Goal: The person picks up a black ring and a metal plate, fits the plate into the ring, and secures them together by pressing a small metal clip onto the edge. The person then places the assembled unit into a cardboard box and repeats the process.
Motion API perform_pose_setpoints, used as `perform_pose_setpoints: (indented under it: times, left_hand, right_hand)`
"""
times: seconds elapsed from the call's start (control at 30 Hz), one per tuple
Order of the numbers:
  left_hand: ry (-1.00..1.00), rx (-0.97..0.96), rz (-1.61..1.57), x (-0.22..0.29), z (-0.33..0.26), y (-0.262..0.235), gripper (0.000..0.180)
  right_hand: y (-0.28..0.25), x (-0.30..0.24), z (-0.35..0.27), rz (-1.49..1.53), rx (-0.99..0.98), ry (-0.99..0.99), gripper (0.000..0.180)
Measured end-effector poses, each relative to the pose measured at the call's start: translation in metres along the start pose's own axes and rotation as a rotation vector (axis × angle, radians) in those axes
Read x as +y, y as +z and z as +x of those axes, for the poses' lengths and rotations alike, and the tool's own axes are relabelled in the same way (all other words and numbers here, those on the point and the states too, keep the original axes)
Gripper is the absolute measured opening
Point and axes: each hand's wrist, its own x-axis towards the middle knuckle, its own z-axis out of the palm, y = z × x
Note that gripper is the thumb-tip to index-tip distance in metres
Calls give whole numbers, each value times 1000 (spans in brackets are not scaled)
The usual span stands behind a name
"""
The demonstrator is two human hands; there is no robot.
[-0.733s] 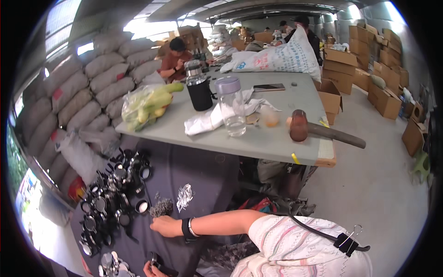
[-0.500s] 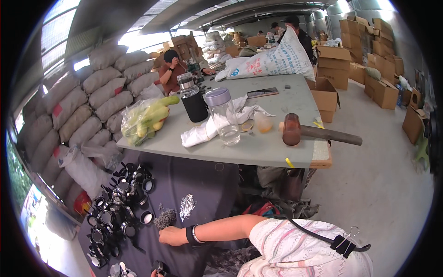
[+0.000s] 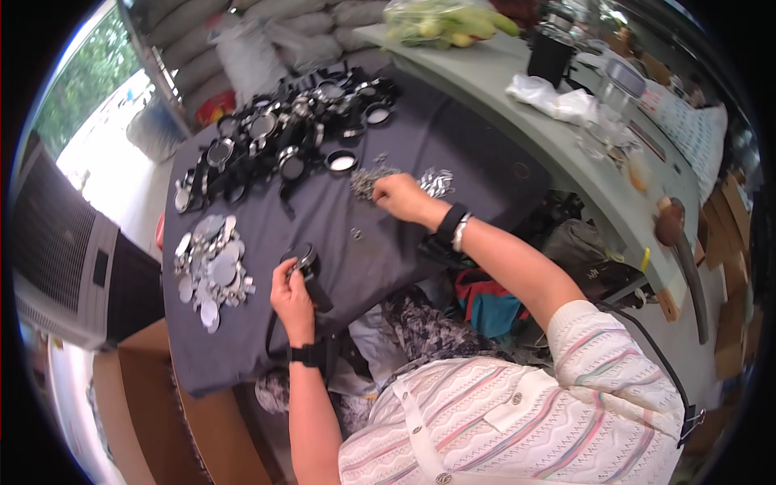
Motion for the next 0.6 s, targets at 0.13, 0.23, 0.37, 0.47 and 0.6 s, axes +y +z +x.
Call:
perform_pose_setpoints:
  times: [0.13, 0.23, 0.37, 0.47, 0.6]
  left_hand:
    - [-51, -2, -50, 6, 1, 2, 16]
    - [-59, -6, -52, 8, 1, 4, 16]
    - [-76, -8, -57, 6, 1, 4, 16]
    - [-87, 5, -64, 5, 2, 3, 15]
    - [-65, 2, -75, 5, 3, 3, 16]
  right_hand:
    - [4, -6, -2, 56, -137, 50, 13]
    - [17, -20, -3, 108, -197, -28, 17]
    - [29, -32, -1, -132, -290, -160, 11]
    - [27, -31, 8, 325, -143, 78, 8]
    - [25, -25, 11, 573, -109, 245, 5]
